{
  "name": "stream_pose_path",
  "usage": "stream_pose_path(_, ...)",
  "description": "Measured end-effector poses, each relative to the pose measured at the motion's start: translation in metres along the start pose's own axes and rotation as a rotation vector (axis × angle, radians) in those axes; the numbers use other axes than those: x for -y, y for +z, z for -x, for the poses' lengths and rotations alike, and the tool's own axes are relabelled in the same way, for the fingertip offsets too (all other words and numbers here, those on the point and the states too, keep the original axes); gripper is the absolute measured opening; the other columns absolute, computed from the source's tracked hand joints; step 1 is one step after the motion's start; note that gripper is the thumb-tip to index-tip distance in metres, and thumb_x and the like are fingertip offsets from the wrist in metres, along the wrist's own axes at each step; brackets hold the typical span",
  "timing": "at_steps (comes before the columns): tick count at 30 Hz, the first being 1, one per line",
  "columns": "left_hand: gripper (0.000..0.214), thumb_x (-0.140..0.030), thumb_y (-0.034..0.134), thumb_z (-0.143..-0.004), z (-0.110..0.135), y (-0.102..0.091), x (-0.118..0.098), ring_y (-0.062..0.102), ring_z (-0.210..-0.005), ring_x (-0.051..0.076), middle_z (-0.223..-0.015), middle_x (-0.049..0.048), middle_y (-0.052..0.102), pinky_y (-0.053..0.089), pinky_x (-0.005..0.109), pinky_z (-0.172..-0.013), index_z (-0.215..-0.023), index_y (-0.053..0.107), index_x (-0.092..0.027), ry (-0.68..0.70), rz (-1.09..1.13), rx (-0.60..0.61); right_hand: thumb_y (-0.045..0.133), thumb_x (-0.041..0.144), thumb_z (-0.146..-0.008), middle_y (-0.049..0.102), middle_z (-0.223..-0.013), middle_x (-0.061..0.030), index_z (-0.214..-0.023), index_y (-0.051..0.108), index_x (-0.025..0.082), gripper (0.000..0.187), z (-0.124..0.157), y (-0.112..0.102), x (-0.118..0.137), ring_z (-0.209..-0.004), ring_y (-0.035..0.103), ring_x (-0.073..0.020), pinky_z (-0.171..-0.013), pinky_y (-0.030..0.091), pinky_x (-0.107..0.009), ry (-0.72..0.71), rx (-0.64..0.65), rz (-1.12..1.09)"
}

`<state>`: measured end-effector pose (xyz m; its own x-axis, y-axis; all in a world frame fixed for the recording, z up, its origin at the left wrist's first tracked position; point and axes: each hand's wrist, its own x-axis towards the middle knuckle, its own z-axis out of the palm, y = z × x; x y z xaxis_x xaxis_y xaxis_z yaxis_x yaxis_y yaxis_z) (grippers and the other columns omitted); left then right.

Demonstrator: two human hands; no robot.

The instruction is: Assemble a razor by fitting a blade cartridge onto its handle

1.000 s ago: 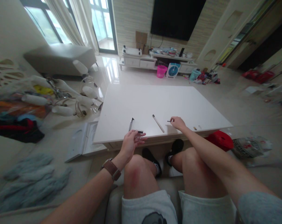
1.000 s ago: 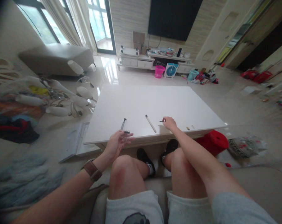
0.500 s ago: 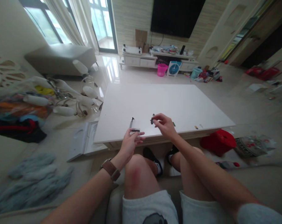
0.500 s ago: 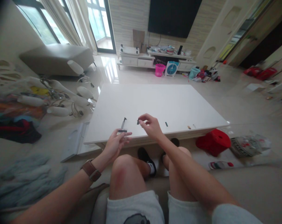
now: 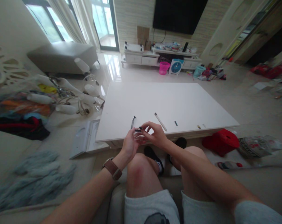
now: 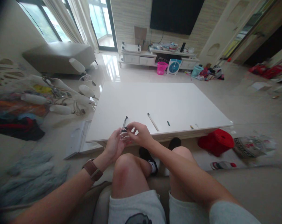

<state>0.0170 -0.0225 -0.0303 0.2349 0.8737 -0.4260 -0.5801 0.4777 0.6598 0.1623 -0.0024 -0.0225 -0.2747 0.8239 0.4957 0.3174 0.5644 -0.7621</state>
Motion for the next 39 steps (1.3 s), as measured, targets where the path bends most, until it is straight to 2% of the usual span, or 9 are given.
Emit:
stream_pose_path(6, 0.026, -0.041, 0.052, -0.088, 0.002, 0.001, -0.001, 0.061, -0.065, 0.014, -0.082, 0.0053, 0.066, 0.053, 0.028, -0.061, -0.090, 0.061, -0.016, -0.003, 0.007, 0.029, 0.061, 0.020, -0.091, 0.066, -0.089, -0.0045, -0.100, 0.070, 0.022, 0.013, 0.006, -0.002, 0.001, -0.078, 0.061, -0.0143, -0.067, 0.051, -0.026, -0.121, 0.063, 0.011)
stream_pose_path(12, 0.026, -0.039, 0.050, -0.090, 0.001, -0.001, 0.001, 0.060, -0.065, 0.014, -0.077, 0.0037, 0.064, 0.053, 0.027, -0.061, -0.091, 0.061, -0.015, -0.016, 0.041, 0.069, 0.065, 0.019, -0.089, 0.067, -0.080, -0.0034, -0.086, 0.067, 0.021, 0.004, 0.006, -0.002, -0.003, -0.077, 0.058, -0.0171, -0.072, 0.048, -0.031, -0.165, 0.087, 0.119)
stream_pose_path(18, 0.027, -0.039, 0.051, -0.089, 0.000, 0.000, 0.001, 0.059, -0.063, 0.014, -0.077, 0.0045, 0.064, 0.052, 0.026, -0.059, -0.090, 0.062, -0.015, -0.021, 0.050, 0.062, 0.064, 0.020, -0.090, 0.067, -0.084, -0.0047, -0.085, 0.069, 0.022, 0.007, 0.006, -0.003, -0.007, -0.082, 0.056, -0.0190, -0.073, 0.048, -0.033, -0.214, 0.146, 0.144)
stream_pose_path(32, 0.023, -0.035, 0.056, -0.085, 0.003, 0.002, 0.000, 0.060, -0.065, 0.015, -0.078, 0.0047, 0.064, 0.053, 0.027, -0.059, -0.089, 0.063, -0.013, -0.003, 0.056, 0.070, 0.064, 0.017, -0.089, 0.062, -0.081, -0.0040, -0.085, 0.069, 0.021, 0.007, 0.010, 0.001, -0.012, -0.080, 0.053, -0.0180, -0.071, 0.045, -0.030, -0.208, 0.133, 0.155)
stream_pose_path(39, 0.021, -0.030, 0.060, -0.080, 0.003, 0.002, -0.001, 0.061, -0.066, 0.016, -0.079, 0.0048, 0.066, 0.055, 0.030, -0.060, -0.092, 0.062, -0.013, 0.018, 0.034, 0.056, 0.061, 0.016, -0.089, 0.056, -0.084, -0.0039, -0.089, 0.067, 0.019, 0.007, 0.008, -0.003, -0.005, -0.079, 0.053, -0.0166, -0.070, 0.044, -0.030, -0.133, 0.070, 0.155)
